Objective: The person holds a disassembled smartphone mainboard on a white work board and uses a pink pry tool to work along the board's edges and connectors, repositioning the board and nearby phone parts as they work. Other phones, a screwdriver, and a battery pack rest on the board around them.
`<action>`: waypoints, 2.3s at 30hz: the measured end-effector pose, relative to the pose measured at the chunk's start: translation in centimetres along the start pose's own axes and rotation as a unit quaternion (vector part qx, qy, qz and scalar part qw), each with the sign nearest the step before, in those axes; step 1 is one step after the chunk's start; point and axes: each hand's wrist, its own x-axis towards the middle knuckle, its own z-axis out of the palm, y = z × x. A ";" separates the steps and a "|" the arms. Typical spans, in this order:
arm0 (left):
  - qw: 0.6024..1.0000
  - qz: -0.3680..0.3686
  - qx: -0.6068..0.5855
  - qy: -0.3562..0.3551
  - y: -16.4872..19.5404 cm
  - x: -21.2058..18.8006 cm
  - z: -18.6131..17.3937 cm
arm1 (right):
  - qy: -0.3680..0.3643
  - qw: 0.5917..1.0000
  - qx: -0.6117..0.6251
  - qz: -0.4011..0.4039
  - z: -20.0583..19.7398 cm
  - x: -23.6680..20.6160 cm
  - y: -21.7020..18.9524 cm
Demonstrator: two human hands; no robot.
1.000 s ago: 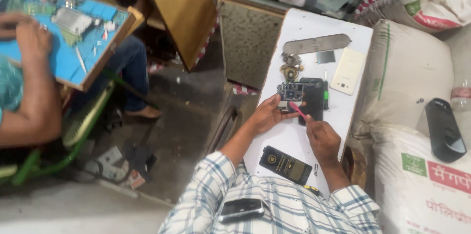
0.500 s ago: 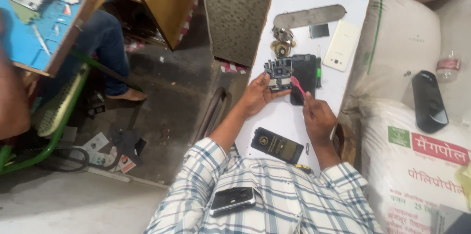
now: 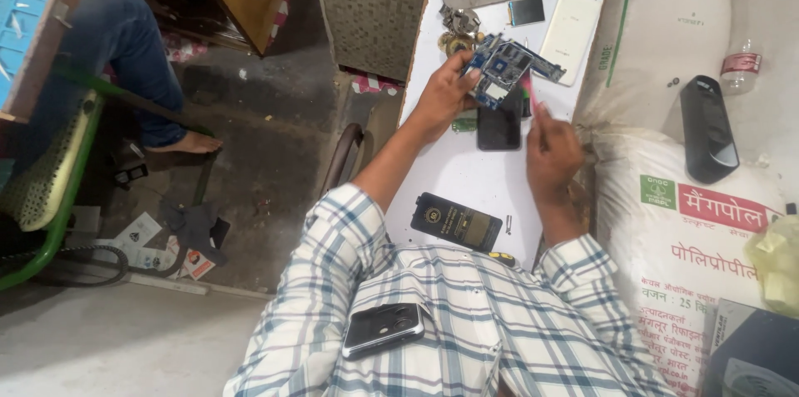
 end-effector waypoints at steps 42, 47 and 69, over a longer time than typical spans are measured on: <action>0.976 0.053 0.209 0.035 0.2 0.6 2.3 | -0.049 0.995 0.013 -0.080 1.0 -1.2 0.8; 0.971 0.049 0.234 0.023 -0.1 0.5 2.2 | -0.016 1.000 0.004 -0.025 1.1 -1.2 1.0; 0.951 0.074 0.300 -0.020 0.9 0.1 2.5 | -0.017 1.000 0.009 -0.023 0.3 0.8 -0.6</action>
